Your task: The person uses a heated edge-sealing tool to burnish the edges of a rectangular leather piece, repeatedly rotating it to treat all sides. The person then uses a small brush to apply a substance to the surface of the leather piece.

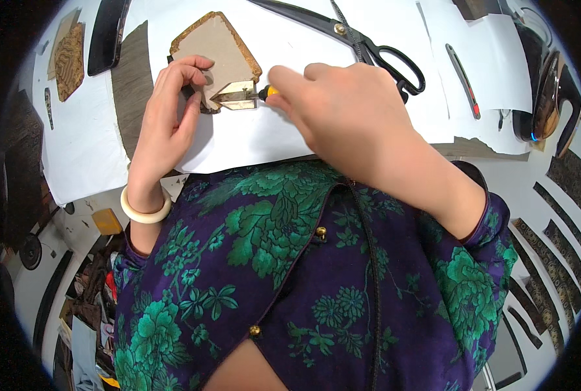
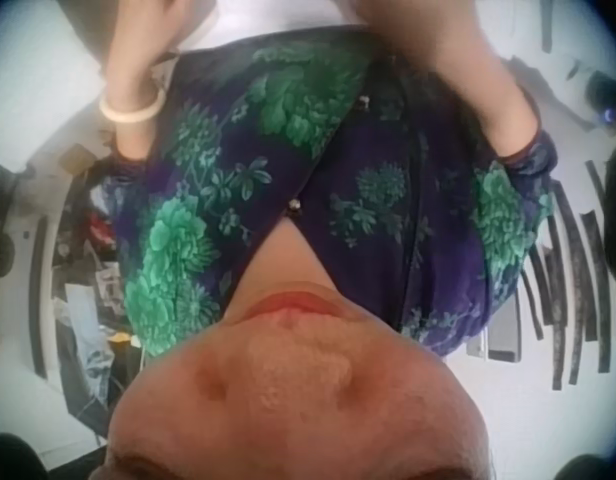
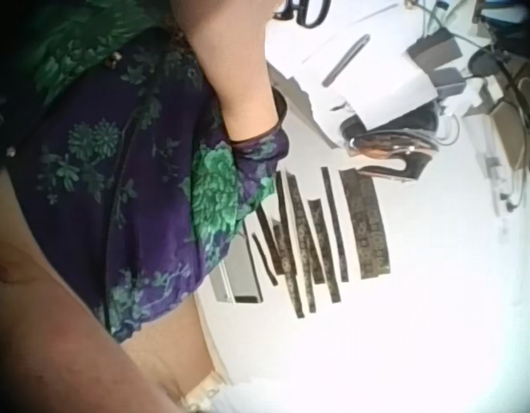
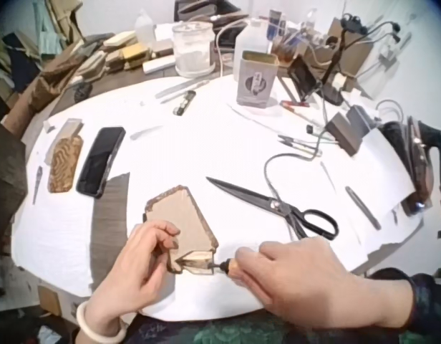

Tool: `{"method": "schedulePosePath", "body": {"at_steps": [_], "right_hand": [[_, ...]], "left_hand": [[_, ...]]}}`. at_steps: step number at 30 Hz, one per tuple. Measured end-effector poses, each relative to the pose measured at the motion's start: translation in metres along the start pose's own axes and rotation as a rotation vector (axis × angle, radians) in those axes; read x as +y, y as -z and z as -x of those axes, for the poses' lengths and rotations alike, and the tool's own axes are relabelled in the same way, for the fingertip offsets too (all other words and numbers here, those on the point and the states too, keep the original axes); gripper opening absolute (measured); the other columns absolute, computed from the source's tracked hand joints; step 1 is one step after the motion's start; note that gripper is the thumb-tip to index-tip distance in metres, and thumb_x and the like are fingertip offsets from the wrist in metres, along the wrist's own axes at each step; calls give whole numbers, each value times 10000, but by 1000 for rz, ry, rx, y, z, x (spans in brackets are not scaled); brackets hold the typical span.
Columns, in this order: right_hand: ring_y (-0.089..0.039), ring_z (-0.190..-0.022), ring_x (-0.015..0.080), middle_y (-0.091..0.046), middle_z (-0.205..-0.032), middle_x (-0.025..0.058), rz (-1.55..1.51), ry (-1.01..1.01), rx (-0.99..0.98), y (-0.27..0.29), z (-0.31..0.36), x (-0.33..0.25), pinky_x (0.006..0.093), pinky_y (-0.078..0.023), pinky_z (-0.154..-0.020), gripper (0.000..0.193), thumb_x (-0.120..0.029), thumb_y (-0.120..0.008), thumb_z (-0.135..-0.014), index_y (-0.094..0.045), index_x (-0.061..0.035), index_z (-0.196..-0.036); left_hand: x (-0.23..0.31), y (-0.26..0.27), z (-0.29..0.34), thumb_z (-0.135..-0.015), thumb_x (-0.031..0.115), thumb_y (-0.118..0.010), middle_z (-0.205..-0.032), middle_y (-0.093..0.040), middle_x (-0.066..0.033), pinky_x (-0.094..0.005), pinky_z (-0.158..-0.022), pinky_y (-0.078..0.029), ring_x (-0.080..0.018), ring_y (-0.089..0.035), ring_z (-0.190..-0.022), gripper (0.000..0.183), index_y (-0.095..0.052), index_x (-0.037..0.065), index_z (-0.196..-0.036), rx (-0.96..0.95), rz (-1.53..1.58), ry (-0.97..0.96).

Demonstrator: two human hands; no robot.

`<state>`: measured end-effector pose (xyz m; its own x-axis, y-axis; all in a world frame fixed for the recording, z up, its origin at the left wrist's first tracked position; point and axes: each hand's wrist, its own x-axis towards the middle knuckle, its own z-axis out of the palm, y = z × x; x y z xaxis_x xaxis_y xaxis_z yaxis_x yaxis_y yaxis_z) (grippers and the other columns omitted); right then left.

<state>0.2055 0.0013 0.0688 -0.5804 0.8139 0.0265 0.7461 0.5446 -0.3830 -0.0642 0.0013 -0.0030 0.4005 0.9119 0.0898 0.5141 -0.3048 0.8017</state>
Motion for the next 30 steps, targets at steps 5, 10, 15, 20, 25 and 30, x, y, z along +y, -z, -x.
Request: {"method": "schedulePosePath", "body": {"at_steps": [5, 10, 15, 20, 25, 30], "right_hand": [[-608, -573, 318, -595, -666, 91, -101, -75, 31, 11, 15, 7, 425, -442, -526, 208, -245, -688, -1010, -615, -75, -914], [-596, -558, 288, -618, -686, 89, -60, -75, 19, 8, 17, 10, 400, -437, -518, 177, -206, -717, -990, -636, -65, -921], [-633, -572, 240, -672, -731, 92, -69, -95, 3, 8, 13, 11, 351, -453, -527, 165, -149, -755, -969, -651, -36, -909], [-660, -598, 282, -667, -715, 96, -142, -159, 104, -2, 26, 12, 377, -482, -535, 193, -199, -737, -979, -630, -52, -914], [-641, -577, 282, -647, -689, 81, -165, -173, 163, -9, 37, 8, 382, -462, -505, 211, -222, -744, -972, -610, -75, -900], [-619, -553, 269, -611, -669, 64, -159, -151, 135, -13, 41, 2, 371, -448, -477, 207, -225, -745, -975, -611, -89, -896]], "left_hand": [[3, 4, 1, -873, -107, -511, -1295, -602, -138, -381, -958, -490, -298, -572, -1117, 243, -530, 6, -1087, -20, 30, 39], [2, 6, 2, -877, -16, -578, -1317, -600, -139, -407, -1004, -489, -289, -578, -1119, 170, -532, 11, -1038, -21, -82, -64], [10, 6, 3, -820, 70, -724, -1339, -557, -162, -426, -1040, -478, -338, -545, -1188, 219, -551, 25, -945, -61, -93, -53], [16, 3, 4, -814, 63, -768, -1337, -531, -175, -435, -1038, -484, -352, -536, -1221, 223, -561, 19, -885, -67, -160, -80], [14, 7, 2, -871, -4, -747, -1415, -535, -136, -428, -1048, -489, -315, -555, -1205, 169, -581, 4, -899, -103, -197, -81], [7, 11, -7, -905, -41, -686, -1349, -545, -141, -424, -1034, -468, -333, -540, -1206, 135, -561, -4, -941, -203, -187, -141]]}}
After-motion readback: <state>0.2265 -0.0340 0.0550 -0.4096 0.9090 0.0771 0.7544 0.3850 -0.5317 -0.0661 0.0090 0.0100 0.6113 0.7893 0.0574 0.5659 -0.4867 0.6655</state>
